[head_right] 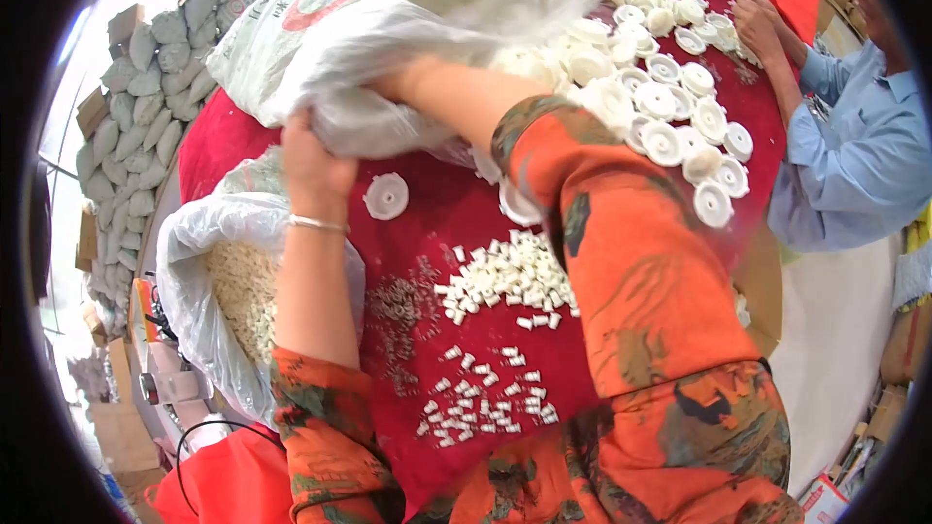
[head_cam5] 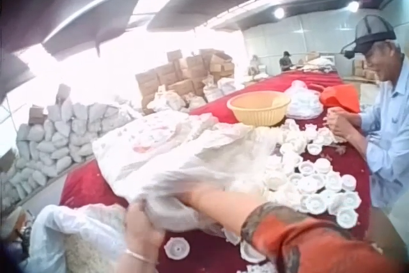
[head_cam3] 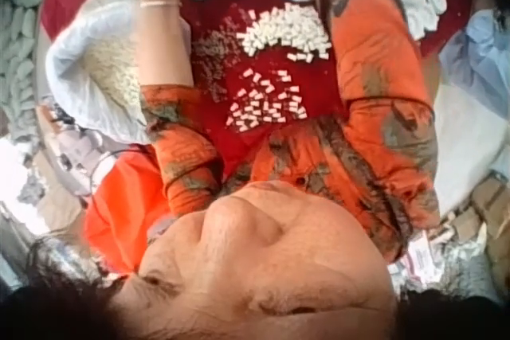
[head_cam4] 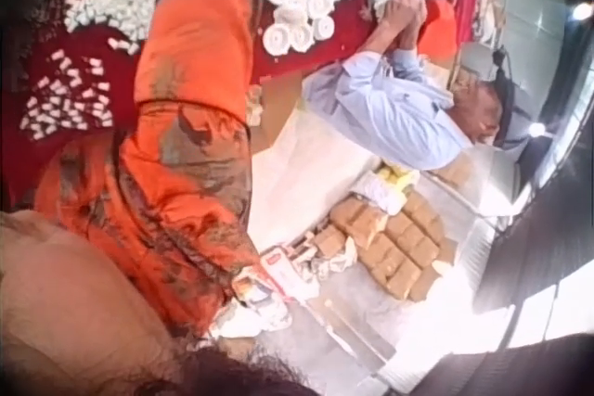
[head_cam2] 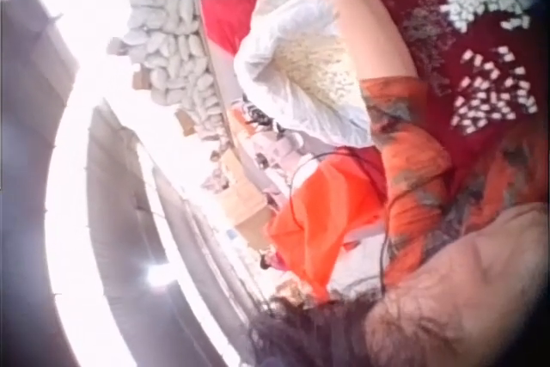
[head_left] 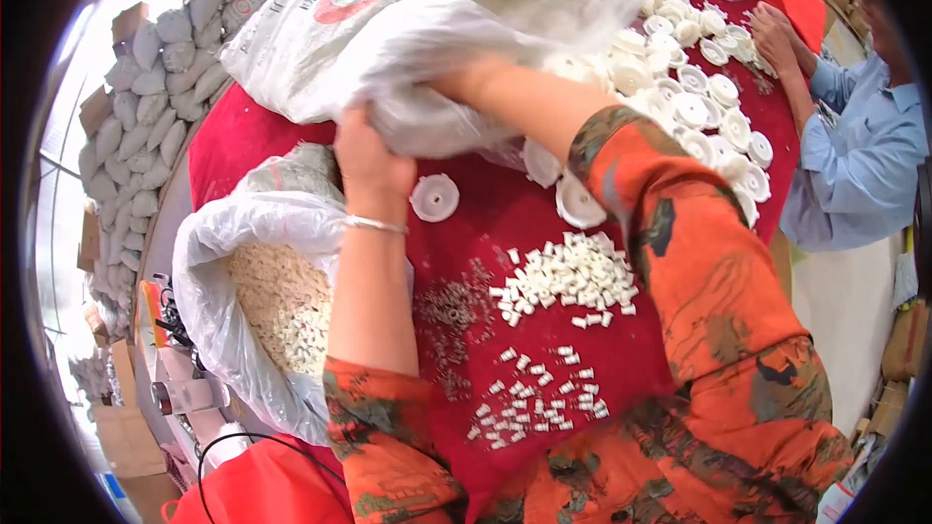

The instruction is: The person attaches springs onto small plastic stems by hand, removes plastic caps from a bag, and assembles the stems and small plastic components into the plastic caps by hand.

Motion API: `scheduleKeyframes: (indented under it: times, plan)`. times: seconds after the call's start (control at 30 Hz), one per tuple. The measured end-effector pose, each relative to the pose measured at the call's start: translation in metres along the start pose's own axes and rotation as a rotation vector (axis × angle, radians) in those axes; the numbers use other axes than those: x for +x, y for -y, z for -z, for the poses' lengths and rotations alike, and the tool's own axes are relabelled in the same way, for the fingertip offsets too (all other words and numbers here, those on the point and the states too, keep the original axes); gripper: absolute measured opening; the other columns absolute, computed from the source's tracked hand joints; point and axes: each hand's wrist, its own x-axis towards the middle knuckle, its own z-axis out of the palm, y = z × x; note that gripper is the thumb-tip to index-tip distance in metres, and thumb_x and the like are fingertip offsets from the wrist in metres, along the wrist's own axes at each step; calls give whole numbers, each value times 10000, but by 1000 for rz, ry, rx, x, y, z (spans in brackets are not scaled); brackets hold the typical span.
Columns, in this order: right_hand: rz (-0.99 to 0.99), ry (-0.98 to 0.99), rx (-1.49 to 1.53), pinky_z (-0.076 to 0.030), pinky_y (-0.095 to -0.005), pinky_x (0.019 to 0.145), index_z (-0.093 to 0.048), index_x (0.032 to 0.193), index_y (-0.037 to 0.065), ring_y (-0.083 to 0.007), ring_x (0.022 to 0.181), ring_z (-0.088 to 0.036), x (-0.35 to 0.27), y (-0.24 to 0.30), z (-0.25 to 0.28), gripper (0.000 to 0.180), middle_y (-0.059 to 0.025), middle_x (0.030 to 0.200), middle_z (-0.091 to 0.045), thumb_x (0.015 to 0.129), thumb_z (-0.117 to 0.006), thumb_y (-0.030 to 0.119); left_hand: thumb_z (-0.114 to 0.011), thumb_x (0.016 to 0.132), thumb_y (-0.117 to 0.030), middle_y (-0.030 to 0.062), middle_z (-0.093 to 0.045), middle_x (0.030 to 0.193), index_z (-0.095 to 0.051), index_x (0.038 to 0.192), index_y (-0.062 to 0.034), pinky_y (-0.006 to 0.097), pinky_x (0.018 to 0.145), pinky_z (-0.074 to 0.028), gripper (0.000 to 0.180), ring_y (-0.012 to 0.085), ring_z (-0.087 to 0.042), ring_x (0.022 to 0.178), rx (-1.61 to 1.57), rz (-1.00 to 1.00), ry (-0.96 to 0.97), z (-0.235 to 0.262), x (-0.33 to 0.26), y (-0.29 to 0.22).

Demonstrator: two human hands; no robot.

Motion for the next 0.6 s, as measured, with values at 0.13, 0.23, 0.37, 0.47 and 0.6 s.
scheduleKeyframes:
  times: [0.13, 0.23, 0.37, 0.47, 0.6]
  plan:
    - [31, 58, -87, -444, -419, 959, -609, 1235, 123, -331, 1137, -564, -7, 21, -13, 377, -158, 1231, -609, 903, -542, 288, -564, 957, -207, 5, -619, 977, -613, 1140, -26, 251, 694, -476, 261, 84, -562, 838, 520, -114, 335, -10, -55, 19]
    - [30, 124, -156, -433, -417, 973, -606, 1243, 126, -325, 1158, -551, -16, 16, -10, 388, -154, 1249, -600, 903, -541, 300, -587, 934, -163, -54, -607, 778, -678, 960, 11, 196, 633, -414, 198, 31, -508, 725, 591, 35, 301, -9, -69, 8]
    - [-15, 234, -270, -420, -414, 992, -603, 1255, 129, -318, 1186, -533, 16, -24, 9, 403, -148, 1273, -587, 904, -540, 317, -582, 923, -128, -44, -621, 793, -673, 941, 17, 183, 599, -404, 172, 12, -505, 712, 580, 60, 449, -23, -72, -6]
    - [-46, 309, -354, -410, -412, 1006, -600, 1263, 132, -313, 1207, -520, 34, -45, 29, 414, -143, 1291, -578, 905, -539, 329, -587, 907, -91, -42, -636, 824, -668, 933, 34, 217, 559, -420, 151, 28, -523, 681, 693, 17, 422, -20, -56, -13]
    - [-51, 412, -453, -396, -409, 1025, -596, 1275, 135, -306, 1235, -502, -25, -59, 59, 429, -137, 1314, -566, 906, -538, 346, -542, 962, -256, 13, -625, 712, -664, 943, -3, 240, 538, -461, 281, 111, -580, 603, 1759, -666, 290, 30, -11, -33]
